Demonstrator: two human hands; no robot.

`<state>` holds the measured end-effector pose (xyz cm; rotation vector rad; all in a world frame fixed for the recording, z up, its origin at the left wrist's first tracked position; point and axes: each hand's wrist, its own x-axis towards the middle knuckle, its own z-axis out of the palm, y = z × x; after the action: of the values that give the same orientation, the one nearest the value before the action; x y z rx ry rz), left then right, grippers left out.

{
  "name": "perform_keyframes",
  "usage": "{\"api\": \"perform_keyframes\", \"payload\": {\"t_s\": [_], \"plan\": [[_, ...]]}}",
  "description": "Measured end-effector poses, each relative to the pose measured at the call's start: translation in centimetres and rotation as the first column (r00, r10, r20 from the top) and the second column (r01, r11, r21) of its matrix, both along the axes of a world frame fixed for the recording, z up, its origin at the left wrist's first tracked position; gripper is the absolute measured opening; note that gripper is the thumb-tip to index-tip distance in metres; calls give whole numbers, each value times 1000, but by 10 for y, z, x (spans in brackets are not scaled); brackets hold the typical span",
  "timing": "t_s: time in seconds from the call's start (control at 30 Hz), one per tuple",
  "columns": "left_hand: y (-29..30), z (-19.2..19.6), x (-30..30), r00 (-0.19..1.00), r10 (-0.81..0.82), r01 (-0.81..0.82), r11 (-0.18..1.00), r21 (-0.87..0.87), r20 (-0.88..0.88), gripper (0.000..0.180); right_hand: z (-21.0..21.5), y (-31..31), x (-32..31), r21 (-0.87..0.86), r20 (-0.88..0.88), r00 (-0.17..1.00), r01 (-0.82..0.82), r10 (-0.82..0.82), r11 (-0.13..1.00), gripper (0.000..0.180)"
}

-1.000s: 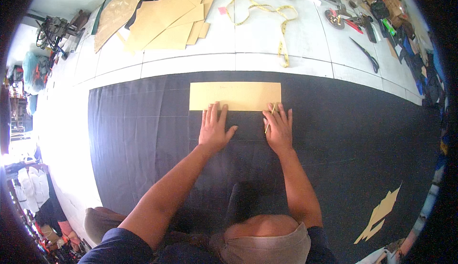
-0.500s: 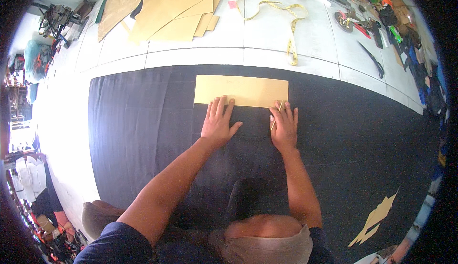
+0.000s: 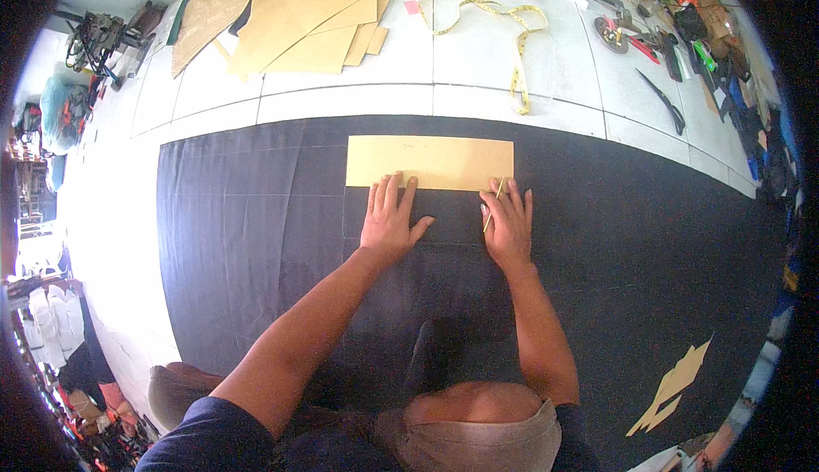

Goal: The person sits on a large black fabric laid out on the floor and uses a small piece of cardboard as a template. They place the cardboard on the fabric and use a pencil to trace its outline, repeating this process to create multiple marked shapes on the fabric.

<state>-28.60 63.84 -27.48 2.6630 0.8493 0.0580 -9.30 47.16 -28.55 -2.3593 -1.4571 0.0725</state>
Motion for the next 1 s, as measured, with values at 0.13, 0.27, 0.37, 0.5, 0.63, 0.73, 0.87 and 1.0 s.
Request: {"api": "perform_keyframes", "payload": {"t_s": [0.13,0.27,0.37,0.5,0.63,0.73,0.87,1.0], "plan": [[0,-1,0,999,12,-13,1000,7,31,83,-1,-1,1,0,1,1000,-9,9,1000,29],[1,0,-4,999,25,-25,1000,-11,40,82,-1,2,-3,-12,-8,1000,-13,13,1000,28],[2,2,-3,999,28,-28,999,-20,18,82,-1,2,-2,53,-20,1000,-6,7,999,27],[0,7,4,995,-7,8,1000,13,-96,83,3,2,1,85,-36,999,10,-6,996,26],[5,12,1,991,0,-4,999,-32,-134,83,-4,-6,41,339,-225,960,236,-165,911,25],[2,7,4,998,-5,5,1000,4,-68,83,-3,-18,70,368,-166,949,312,-269,876,28],[1,6,3,998,-11,12,1000,17,-62,82,-5,-10,69,203,-72,961,277,-268,939,39],[4,8,1,998,-24,25,999,22,-50,81,-9,1,59,160,-46,948,318,-314,935,44]]}}
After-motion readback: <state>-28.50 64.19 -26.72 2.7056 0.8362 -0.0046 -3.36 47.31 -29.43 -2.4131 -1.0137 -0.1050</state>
